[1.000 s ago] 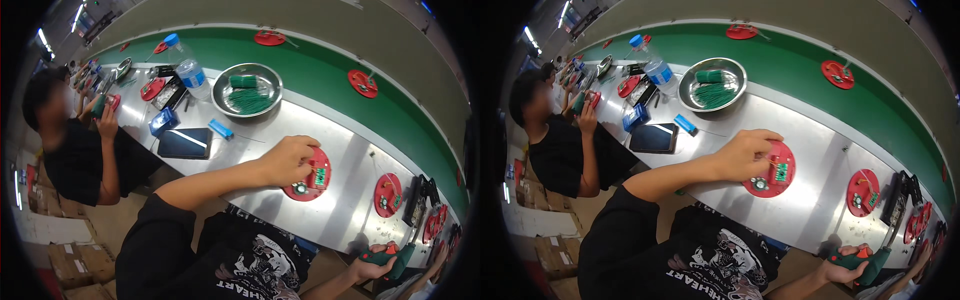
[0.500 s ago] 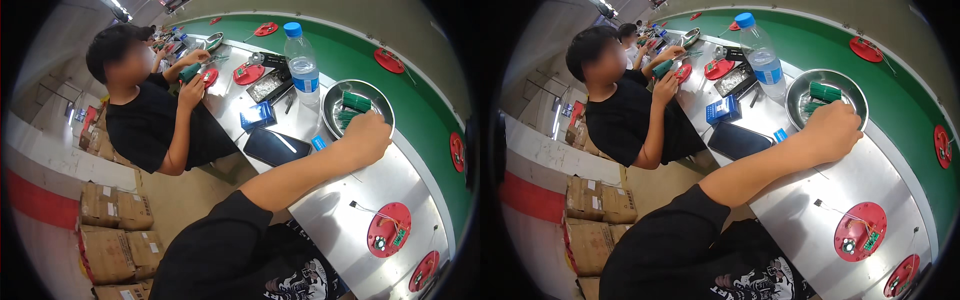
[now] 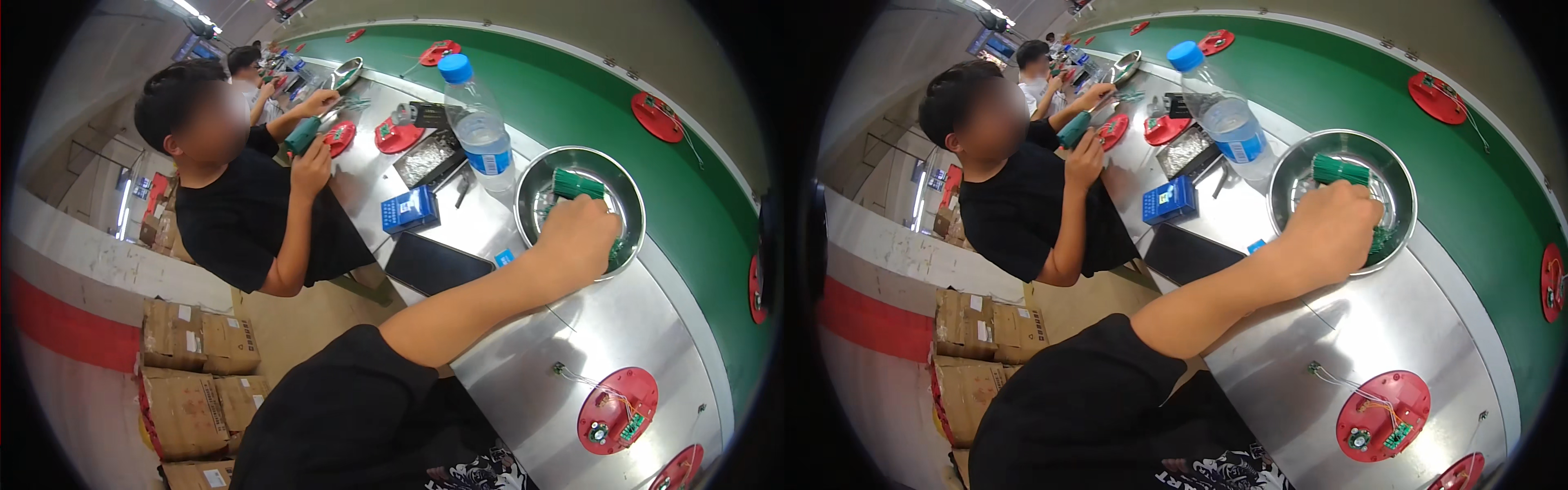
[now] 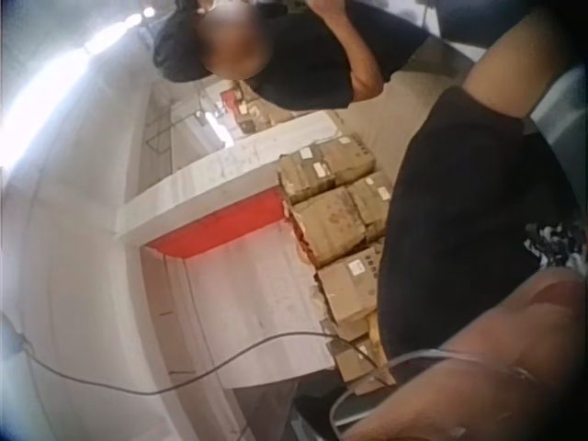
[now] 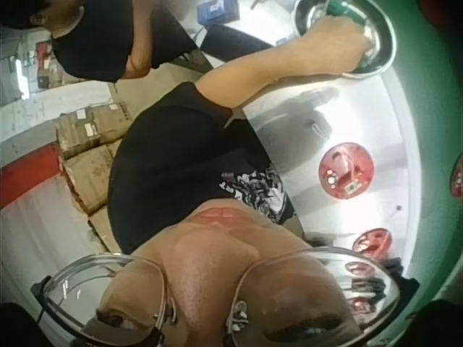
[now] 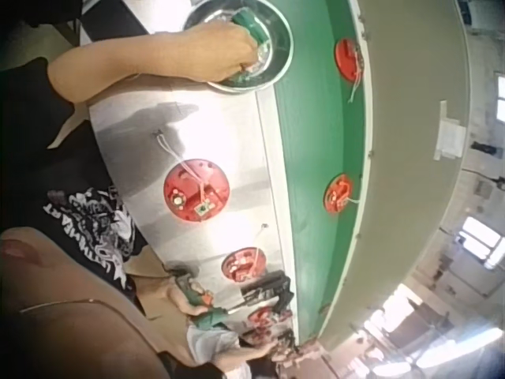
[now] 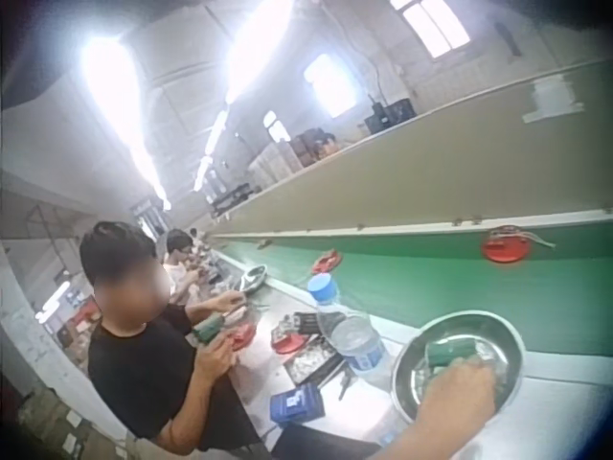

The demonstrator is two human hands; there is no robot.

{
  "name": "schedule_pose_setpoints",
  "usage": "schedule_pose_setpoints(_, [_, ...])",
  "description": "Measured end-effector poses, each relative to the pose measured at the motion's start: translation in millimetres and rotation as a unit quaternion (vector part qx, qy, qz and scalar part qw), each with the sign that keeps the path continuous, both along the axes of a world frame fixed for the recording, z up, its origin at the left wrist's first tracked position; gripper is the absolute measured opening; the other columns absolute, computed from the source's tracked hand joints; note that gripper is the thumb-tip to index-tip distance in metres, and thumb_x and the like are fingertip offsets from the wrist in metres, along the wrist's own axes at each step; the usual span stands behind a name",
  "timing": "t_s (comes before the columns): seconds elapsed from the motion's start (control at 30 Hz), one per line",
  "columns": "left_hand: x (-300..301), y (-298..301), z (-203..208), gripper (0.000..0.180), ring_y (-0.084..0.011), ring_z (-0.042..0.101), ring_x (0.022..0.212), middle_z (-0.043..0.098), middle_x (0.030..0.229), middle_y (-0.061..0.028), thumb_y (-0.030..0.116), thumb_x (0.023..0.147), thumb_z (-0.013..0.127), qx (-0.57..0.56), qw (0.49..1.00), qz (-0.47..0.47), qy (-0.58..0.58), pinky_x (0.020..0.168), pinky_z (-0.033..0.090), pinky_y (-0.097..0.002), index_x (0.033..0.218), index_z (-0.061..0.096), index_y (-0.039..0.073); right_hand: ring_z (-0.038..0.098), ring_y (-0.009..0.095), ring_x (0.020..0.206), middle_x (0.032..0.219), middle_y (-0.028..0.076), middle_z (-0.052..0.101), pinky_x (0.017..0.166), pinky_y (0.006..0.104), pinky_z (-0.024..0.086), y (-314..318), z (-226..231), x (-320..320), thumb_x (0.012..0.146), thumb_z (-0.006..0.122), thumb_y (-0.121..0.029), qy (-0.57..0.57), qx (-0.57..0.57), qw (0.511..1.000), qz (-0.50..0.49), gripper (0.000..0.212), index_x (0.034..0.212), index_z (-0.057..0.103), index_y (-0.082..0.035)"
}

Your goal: Soldering electronic components onto small green circuit boards on an assembly line.

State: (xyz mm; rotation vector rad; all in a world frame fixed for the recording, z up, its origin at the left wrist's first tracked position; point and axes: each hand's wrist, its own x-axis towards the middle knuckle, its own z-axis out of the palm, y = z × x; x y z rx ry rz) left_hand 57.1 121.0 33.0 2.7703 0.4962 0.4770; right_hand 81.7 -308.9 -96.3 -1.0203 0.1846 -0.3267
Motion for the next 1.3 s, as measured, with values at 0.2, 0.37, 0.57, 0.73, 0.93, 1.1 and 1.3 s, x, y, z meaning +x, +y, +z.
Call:
schedule_pose_setpoints(0.2, [0,-2,0,0.011,-0.0352,0.069,0.08,0.068,0.08,-0.0162,0.008,0.079,0.064,0.012,0.999,0.003,-0.052,0.07,0.057,-0.0476,0.073,0.071,0.004,0.05,0.014,0.058,0.07,0.004,0.055,0.054,0.0284,0.041,-15,-14,-4,0.097,0.05,-0.041,0.021,0.003,0.999,0.036,0.043,0.108,0.061,0.0])
schedule_pose_setpoints(0.37, [8,-1,-10,0.012,-0.0376,0.067,0.08,0.068,0.08,-0.0179,0.011,0.08,0.063,0.018,0.999,-0.016,-0.044,0.074,0.055,-0.0483,0.075,0.071,0.004,0.051,0.015,0.061,0.071,0.005,0.055,0.057,0.0291,0.042,-64,2,-22,0.099,0.048,-0.042,0.02,-0.029,0.999,0.021,0.048,0.114,0.06,0.002])
schedule_pose_setpoints(0.57, [-1,22,-6,0.02,-0.0339,0.07,0.083,0.072,0.089,-0.0204,0.013,0.09,0.062,-0.026,0.996,-0.025,-0.085,0.076,0.053,-0.0399,0.101,0.074,0.001,0.051,0.017,0.057,0.067,0.008,0.056,0.055,0.0296,0.042,-75,78,-70,0.1,0.045,-0.043,0.004,-0.102,0.993,-0.055,0.051,0.112,0.059,0.005])
schedule_pose_setpoints(0.73, [-7,-5,12,0.017,-0.0265,0.071,0.084,0.074,0.095,-0.0167,0.007,0.093,0.063,-0.109,0.97,-0.058,-0.211,0.077,0.054,-0.0327,0.104,0.073,-0.001,0.053,0.017,0.059,0.107,0.016,0.056,0.055,0.0313,0.047,-60,73,-66,0.103,0.04,-0.033,-0.095,-0.056,0.991,0.079,0.042,0.123,0.049,0.003])
schedule_pose_setpoints(0.93, [-35,-104,36,0.017,-0.0233,0.061,0.066,0.065,0.078,-0.0125,-0.005,0.084,0.068,-0.1,0.939,-0.254,-0.208,0.061,0.049,-0.0333,0.1,0.072,0.0,0.061,0.023,0.052,0.108,0.024,0.054,0.047,0.0319,0.049,-52,93,-86,0.093,0.059,-0.038,-0.115,-0.175,0.956,0.203,0.056,0.122,0.049,0.01])
schedule_pose_setpoints(1.1, [-47,-150,5,0.016,-0.0268,0.059,0.063,0.063,0.075,-0.0096,-0.005,0.077,0.071,-0.13,0.902,-0.346,-0.224,0.057,0.048,-0.0368,0.092,0.068,0.001,0.063,0.018,0.056,0.088,0.015,0.068,0.055,0.0288,0.048,-22,114,-99,0.086,0.07,-0.035,-0.087,-0.321,0.913,0.238,0.05,0.108,0.064,0.009])
schedule_pose_setpoints(1.3, [-47,-159,-32,0.014,-0.0249,0.056,0.061,0.059,0.07,-0.0073,0.001,0.072,0.072,-0.069,0.92,-0.308,-0.234,0.054,0.046,-0.0372,0.084,0.064,0.003,0.062,0.017,0.059,0.077,0.01,0.066,0.057,0.0282,0.048,-20,107,-100,0.081,0.071,-0.02,-0.067,-0.352,0.895,0.265,0.029,0.096,0.068,0.006])
